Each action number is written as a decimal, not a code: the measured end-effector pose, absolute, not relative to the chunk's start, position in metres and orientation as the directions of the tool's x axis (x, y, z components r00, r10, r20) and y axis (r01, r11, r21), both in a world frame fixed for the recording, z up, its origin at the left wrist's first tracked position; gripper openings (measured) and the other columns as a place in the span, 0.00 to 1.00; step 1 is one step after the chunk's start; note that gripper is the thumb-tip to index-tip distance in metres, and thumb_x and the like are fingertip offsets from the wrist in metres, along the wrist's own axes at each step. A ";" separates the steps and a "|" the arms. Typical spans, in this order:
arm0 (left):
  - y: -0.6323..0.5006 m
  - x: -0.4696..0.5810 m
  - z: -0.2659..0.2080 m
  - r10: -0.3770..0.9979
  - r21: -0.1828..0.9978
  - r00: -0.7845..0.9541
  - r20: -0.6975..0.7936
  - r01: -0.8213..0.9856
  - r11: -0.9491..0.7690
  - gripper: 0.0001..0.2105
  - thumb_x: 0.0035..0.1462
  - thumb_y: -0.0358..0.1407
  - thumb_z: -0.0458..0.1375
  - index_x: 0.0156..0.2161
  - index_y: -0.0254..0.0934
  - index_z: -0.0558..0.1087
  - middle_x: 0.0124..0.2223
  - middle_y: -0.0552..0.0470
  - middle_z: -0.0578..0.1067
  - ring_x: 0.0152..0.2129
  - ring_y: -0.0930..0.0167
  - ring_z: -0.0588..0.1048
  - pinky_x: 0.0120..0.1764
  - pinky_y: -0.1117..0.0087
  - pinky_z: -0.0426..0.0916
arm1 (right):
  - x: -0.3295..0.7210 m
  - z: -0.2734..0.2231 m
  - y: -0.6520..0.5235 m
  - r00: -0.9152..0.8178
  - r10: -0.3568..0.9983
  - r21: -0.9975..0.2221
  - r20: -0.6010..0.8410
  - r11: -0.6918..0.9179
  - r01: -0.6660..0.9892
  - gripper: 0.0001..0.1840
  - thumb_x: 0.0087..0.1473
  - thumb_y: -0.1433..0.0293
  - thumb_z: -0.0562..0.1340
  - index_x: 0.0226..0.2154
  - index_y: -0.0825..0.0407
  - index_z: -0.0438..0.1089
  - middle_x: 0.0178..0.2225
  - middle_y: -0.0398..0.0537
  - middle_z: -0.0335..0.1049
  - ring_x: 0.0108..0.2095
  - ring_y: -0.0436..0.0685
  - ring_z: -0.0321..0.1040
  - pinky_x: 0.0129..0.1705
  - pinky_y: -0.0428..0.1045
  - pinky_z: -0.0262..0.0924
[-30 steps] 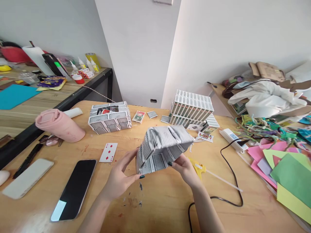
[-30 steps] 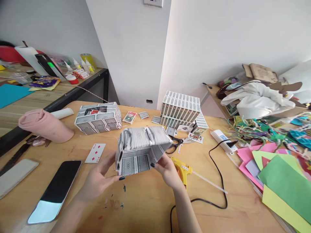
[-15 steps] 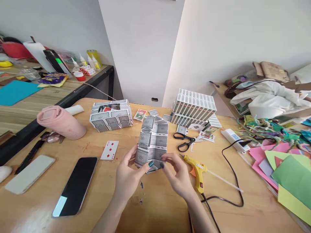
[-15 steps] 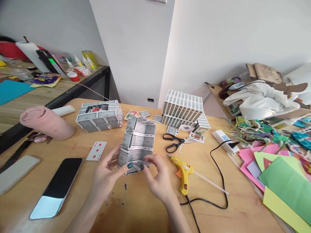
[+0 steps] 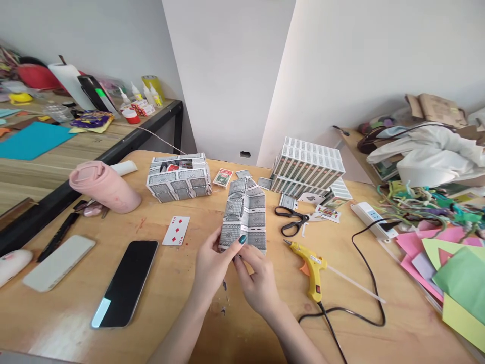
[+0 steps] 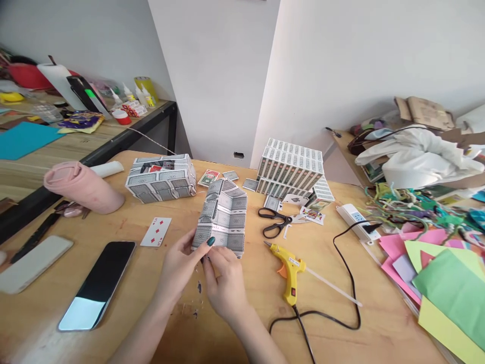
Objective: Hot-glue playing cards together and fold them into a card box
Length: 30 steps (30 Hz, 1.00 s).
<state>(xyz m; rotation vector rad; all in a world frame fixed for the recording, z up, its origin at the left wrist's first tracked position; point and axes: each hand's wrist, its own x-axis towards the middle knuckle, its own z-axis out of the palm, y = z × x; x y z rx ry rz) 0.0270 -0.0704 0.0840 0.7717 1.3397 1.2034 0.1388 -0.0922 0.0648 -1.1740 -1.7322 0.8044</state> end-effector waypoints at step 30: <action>-0.077 0.031 0.071 0.960 0.960 -0.079 -0.268 -0.109 0.259 0.16 0.49 0.41 0.64 0.42 0.35 0.78 0.39 0.52 0.80 0.39 0.66 0.77 0.39 0.74 0.72 | 0.143 0.059 -0.098 -0.115 0.956 -0.856 0.269 0.293 0.427 0.08 0.56 0.72 0.56 0.39 0.53 0.67 0.32 0.50 0.71 0.32 0.56 0.68 0.33 0.49 0.63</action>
